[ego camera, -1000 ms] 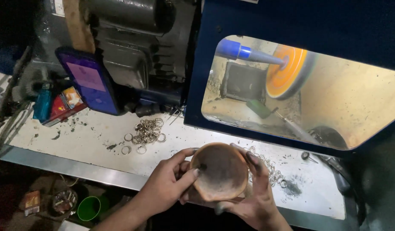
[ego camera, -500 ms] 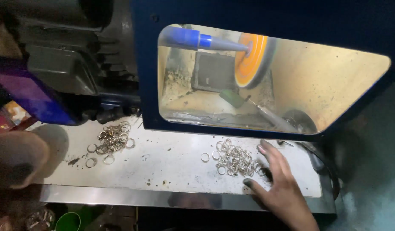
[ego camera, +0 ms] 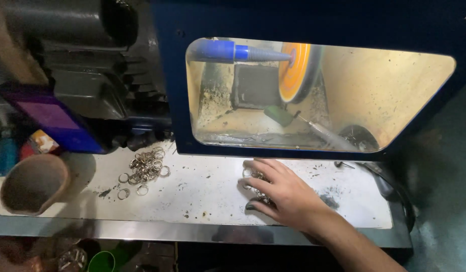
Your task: The person repeatedly presses small metal rings against a rotating buffing wheel inside a blue bench grinder to polish them. They handle the rings one at a time, occasionally pausing to pick up more from a pile on the table and continue the process.
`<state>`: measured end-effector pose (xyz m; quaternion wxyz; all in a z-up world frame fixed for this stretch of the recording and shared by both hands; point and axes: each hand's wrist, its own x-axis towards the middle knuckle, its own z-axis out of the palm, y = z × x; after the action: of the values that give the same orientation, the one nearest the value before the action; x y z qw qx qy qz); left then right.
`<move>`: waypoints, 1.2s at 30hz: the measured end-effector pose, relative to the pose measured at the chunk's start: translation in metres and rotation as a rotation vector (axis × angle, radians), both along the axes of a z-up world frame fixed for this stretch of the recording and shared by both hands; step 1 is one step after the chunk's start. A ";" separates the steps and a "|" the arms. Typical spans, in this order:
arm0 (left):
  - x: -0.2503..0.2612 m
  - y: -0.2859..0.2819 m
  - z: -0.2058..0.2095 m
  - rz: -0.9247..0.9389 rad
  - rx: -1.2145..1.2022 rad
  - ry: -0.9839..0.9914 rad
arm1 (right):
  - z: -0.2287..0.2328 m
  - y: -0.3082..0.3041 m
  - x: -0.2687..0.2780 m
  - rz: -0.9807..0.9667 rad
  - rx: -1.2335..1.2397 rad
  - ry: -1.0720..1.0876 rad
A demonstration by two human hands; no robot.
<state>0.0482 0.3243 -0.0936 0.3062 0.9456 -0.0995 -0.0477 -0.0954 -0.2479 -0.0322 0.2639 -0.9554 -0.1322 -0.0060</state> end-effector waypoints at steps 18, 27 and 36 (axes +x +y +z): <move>-0.035 -0.384 0.040 -1.026 0.107 -0.342 | -0.009 -0.051 -0.082 -0.606 0.105 -0.038; -0.029 -0.400 0.044 -1.076 -0.038 -0.193 | -0.001 -0.060 -0.063 -0.434 0.109 -0.007; 0.004 -0.441 0.056 -0.655 -0.426 0.281 | 0.070 -0.047 0.008 -0.300 -0.045 0.380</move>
<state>0.0523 -0.1165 -0.0376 0.4741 0.7637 -0.3601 -0.2497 -0.0876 -0.2951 0.0379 0.2586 -0.9540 0.0633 0.1378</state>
